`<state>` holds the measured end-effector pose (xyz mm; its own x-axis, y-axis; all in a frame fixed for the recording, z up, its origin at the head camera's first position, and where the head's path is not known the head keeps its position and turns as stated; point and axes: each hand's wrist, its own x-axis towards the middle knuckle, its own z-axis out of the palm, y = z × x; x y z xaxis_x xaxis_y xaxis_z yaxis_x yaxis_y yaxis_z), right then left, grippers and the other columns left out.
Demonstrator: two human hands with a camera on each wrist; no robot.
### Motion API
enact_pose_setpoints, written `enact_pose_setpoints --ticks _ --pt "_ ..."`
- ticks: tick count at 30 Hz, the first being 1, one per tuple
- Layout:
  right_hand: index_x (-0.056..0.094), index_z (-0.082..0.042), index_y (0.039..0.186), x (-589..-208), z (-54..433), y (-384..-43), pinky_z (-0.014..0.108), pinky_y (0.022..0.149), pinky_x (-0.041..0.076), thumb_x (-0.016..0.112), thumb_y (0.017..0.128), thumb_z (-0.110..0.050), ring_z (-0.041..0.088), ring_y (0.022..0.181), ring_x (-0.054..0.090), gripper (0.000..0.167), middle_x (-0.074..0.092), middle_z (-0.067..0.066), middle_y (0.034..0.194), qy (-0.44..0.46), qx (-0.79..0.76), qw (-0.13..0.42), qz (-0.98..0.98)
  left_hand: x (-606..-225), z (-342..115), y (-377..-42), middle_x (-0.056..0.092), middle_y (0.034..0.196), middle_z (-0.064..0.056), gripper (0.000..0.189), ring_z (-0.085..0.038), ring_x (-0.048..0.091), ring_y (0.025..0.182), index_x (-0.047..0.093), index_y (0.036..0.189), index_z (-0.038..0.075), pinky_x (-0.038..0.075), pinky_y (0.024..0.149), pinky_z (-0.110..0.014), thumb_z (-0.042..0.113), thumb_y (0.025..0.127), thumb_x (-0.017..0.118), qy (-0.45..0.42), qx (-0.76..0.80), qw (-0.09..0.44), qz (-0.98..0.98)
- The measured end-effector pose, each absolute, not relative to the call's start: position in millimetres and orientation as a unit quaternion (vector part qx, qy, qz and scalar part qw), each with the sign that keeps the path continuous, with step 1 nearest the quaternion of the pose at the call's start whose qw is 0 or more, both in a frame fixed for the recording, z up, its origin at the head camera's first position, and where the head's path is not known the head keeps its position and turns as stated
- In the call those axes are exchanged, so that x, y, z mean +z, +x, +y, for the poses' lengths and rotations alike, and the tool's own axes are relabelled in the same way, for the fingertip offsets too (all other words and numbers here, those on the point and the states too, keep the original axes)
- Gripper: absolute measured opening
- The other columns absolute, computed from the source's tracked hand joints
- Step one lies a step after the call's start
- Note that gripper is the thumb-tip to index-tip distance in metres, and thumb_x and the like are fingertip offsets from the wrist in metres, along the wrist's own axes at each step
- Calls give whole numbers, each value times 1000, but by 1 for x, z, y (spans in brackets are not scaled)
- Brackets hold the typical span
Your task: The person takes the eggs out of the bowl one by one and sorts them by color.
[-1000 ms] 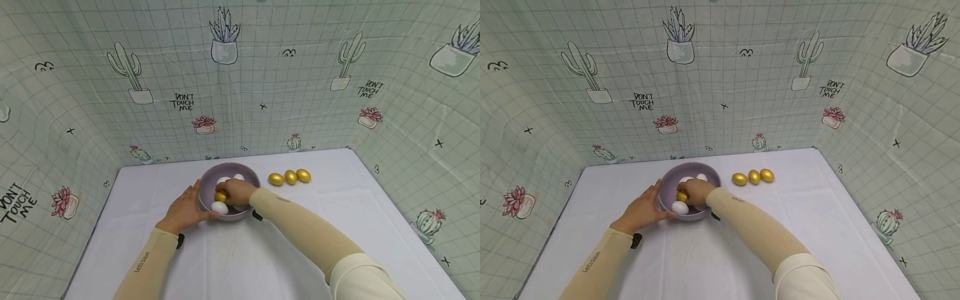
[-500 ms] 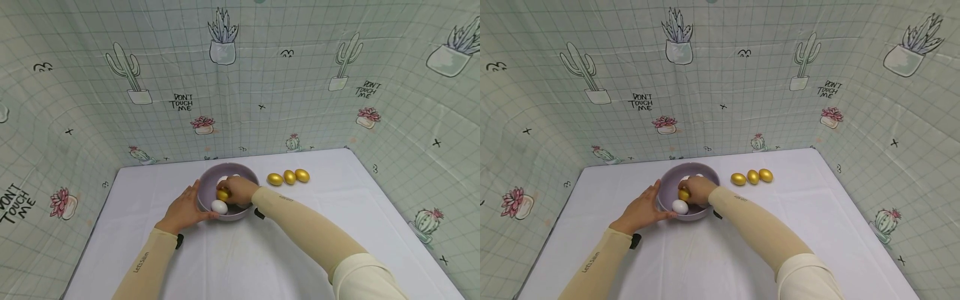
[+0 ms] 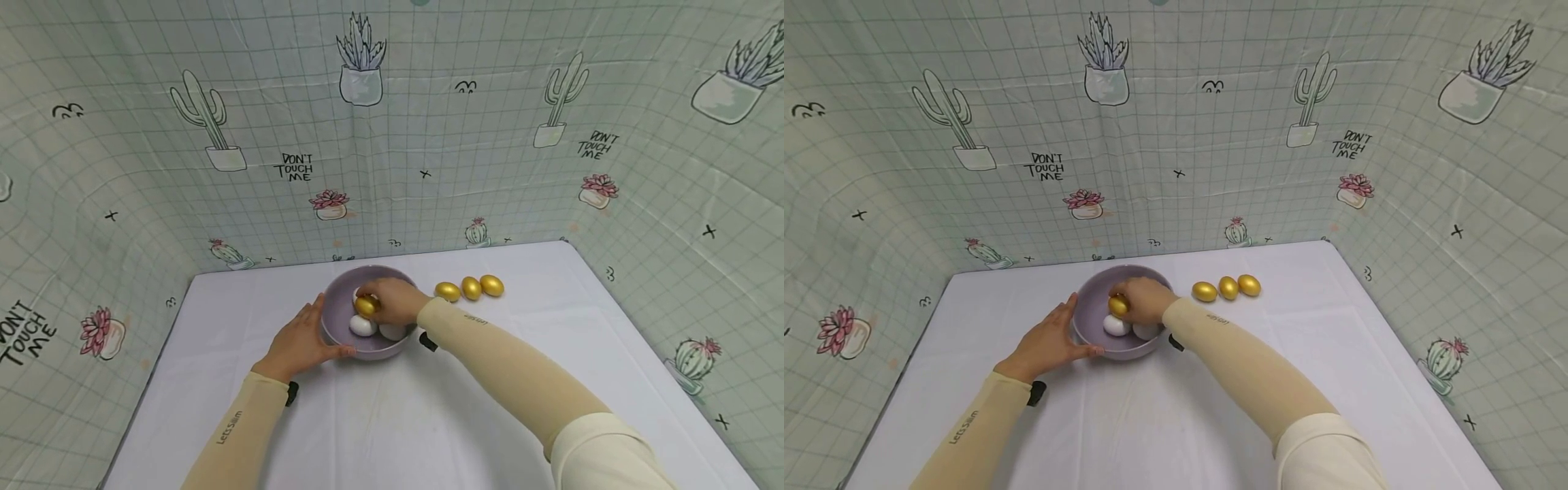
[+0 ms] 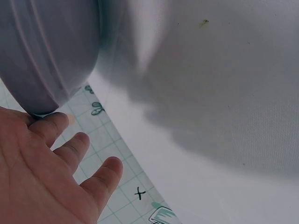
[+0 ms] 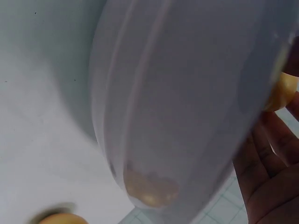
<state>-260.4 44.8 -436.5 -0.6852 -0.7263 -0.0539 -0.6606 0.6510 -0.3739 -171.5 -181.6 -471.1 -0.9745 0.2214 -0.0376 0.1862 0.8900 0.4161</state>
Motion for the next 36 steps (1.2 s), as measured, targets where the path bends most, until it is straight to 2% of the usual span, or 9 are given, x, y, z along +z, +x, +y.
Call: enact_pose_setpoints --ticks 11,19,28,36 --pt "61 -12 134 -418 61 -261 33 95 46 73 91 -16 13 105 57 45 64 -1 124 -378 -183 104 901 -470 -181 -173 29 158 -23 137 -40 25 145 11 159 1 32 109 -58 85 66 66 97 209 46 972" --pt "64 -10 129 -409 80 -262 32 92 46 73 90 -18 14 99 58 41 65 -2 115 -393 -198 88 894 -470 -182 -173 29 158 -23 135 -40 25 145 10 160 2 32 109 -58 81 68 69 100 210 45 972" --pt "65 -11 129 -401 103 -264 33 93 46 70 86 -8 16 103 58 43 65 -1 118 -377 -192 84 902 -472 -182 -172 30 157 -23 134 -41 26 145 12 159 1 32 109 -58 80 68 70 104 212 40 971" --pt "64 -11 129 -401 128 -269 32 87 49 74 87 -13 16 98 60 43 65 -2 119 -356 -208 88 907 -472 -182 -172 30 157 -23 134 -40 26 145 11 159 1 33 108 -58 80 68 71 103 211 42 971"
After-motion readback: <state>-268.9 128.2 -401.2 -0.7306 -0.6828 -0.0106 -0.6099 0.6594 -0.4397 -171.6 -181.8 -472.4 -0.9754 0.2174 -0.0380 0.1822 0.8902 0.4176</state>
